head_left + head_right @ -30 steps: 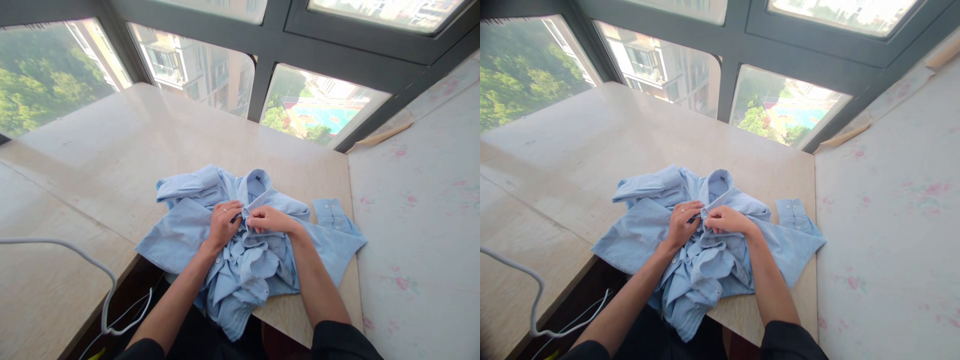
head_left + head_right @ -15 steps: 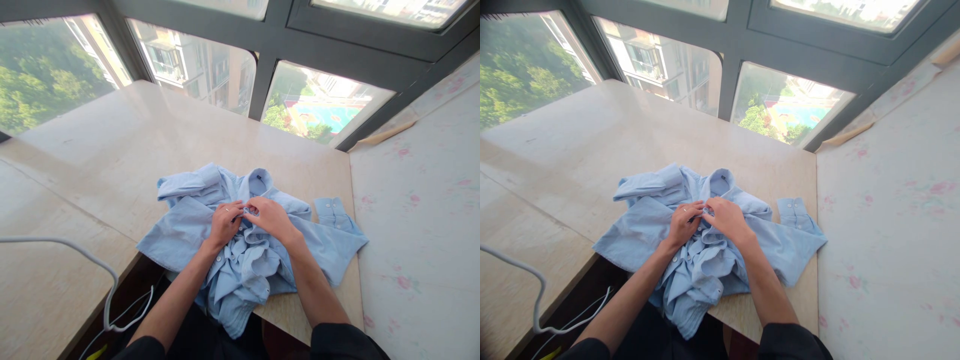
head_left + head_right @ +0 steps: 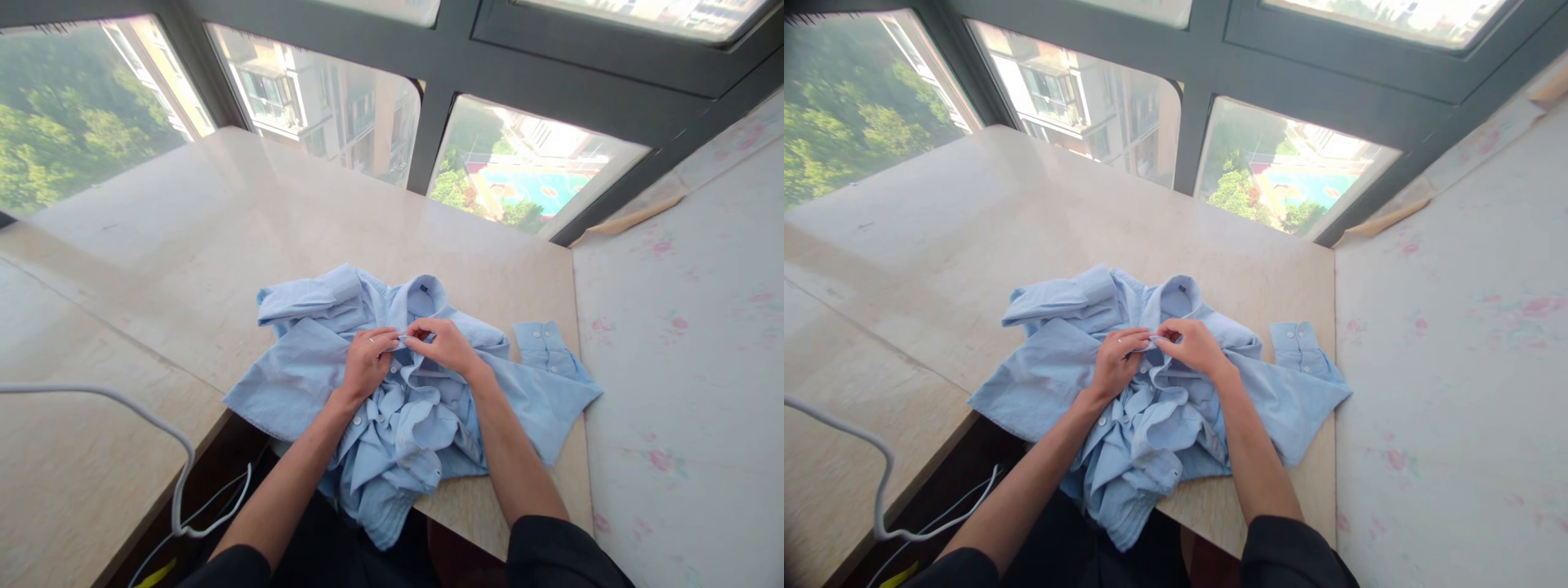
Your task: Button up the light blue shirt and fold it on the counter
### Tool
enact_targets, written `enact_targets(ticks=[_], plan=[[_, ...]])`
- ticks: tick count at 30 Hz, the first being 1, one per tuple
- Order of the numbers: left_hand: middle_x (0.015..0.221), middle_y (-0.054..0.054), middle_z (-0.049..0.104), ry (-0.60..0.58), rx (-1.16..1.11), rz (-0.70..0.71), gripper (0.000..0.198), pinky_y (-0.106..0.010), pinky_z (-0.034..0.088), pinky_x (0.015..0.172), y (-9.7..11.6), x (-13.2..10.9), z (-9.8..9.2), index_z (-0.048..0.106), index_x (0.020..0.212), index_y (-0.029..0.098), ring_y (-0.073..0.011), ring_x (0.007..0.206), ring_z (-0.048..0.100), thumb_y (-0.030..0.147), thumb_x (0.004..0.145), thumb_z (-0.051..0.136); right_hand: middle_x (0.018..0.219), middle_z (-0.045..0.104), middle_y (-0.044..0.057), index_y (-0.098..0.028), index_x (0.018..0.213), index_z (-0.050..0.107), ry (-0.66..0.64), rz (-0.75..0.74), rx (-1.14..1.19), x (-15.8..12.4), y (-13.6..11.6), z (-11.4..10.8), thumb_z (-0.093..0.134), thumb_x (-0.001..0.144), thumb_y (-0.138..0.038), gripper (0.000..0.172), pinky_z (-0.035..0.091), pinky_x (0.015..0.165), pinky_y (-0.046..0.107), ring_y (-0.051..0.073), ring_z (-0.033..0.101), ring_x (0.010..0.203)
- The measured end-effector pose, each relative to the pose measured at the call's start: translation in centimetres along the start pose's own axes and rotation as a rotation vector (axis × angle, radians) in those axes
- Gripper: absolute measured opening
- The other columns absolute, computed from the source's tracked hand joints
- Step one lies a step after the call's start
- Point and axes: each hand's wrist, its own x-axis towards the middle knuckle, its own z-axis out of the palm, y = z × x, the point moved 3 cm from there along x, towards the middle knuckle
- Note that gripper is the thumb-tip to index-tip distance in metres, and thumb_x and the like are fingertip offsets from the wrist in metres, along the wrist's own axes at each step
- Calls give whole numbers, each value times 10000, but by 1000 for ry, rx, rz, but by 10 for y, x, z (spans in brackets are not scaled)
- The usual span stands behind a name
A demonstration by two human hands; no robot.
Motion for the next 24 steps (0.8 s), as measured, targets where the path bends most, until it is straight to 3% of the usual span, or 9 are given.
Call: enact_targets(ticks=[5,9,12,17,24], plan=[[950,-29,772,60,-14,-59,216,-373,529,844,-5,-2,-1,707,836,239,-188,943,709,71,838,570,819,689,23,-193,858,682,55,16,-244,1,-11,8,601,843,-209,84,429,713,251,154,605,746],[924,-24,773,58,-9,-69,237,-370,536,825,-7,-4,-1,726,844,251,-187,903,719,70,838,573,935,726,59,-212,950,717,-13,19,-418,0,-18,8,575,893,-219,154,412,727,260,182,629,845],[930,-23,775,17,-7,-36,233,-367,532,822,-7,-4,0,731,840,256,-190,914,723,82,848,575,911,741,50,-228,937,740,-70,14,-446,0,-17,4,603,897,-261,147,400,705,259,184,636,828],[939,-27,776,22,-3,-15,235,-358,532,807,-6,-4,0,733,853,253,-192,916,724,82,857,572,904,750,42,-220,919,743,-55,32,-468,1,-15,5,614,868,-248,142,390,683,252,182,646,819],[960,-20,772,-7,-8,-128,251,-382,537,848,-8,-2,-1,733,864,257,-194,915,715,91,829,548,934,758,58,-220,895,749,-22,64,-566,3,-15,17,570,856,-218,182,379,662,262,198,664,841]])
